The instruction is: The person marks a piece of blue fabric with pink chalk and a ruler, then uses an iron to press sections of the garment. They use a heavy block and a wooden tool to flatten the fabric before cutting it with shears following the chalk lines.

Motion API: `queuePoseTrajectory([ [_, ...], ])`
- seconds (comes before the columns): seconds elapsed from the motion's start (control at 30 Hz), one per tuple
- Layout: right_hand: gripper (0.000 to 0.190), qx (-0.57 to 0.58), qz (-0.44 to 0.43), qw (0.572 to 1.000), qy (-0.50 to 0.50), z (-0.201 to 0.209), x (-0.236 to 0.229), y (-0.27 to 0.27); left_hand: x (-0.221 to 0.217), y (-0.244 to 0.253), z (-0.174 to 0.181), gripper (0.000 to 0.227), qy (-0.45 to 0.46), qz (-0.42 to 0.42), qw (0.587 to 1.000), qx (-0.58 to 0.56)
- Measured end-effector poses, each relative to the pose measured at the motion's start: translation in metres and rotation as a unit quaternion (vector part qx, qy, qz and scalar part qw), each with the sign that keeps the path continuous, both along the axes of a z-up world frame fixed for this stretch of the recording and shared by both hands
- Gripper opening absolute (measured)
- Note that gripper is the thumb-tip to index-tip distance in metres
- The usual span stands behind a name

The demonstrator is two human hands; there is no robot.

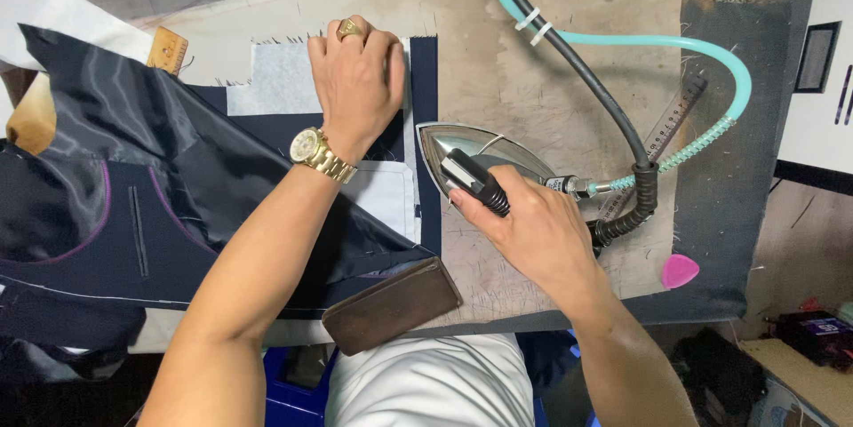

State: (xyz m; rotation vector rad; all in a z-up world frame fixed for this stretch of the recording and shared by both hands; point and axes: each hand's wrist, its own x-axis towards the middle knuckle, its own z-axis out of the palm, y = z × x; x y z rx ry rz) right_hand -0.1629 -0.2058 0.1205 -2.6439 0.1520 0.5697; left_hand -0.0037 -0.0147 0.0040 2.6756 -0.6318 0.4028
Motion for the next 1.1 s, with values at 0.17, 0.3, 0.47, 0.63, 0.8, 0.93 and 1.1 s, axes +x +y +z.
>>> queuePoseTrajectory([
  [0.17,0.046,0.014,-0.01,1.0,0.011,0.003,0.001,0.001,-0.002,-0.015,-0.023,0.038,0.083,0.071,0.994,0.012],
  [0.3,0.045,0.017,-0.011,1.0,-0.008,0.002,0.0,0.001,-0.003,-0.019,-0.018,0.028,0.078,0.08,0.994,-0.019],
  [0.47,0.047,0.006,-0.01,1.0,0.013,0.0,0.002,0.003,-0.002,-0.026,-0.016,0.025,0.104,0.1,0.989,-0.008],
  [0.63,0.048,-0.01,0.004,1.0,0.003,-0.001,0.003,0.005,-0.005,-0.03,-0.017,0.02,0.095,0.117,0.988,0.025],
  [0.8,0.048,-0.07,0.053,0.993,-0.08,-0.009,-0.003,0.007,0.0,-0.027,-0.016,0.023,0.129,0.094,0.987,0.006],
  [0.93,0.054,-0.086,0.056,0.994,-0.046,-0.009,0.015,0.014,0.008,-0.022,-0.018,0.025,0.172,0.09,0.981,-0.02],
  [1.1,0.057,-0.038,-0.022,0.999,-0.025,-0.009,0.063,0.019,0.014,-0.017,-0.016,0.014,0.218,0.077,0.972,-0.039],
])
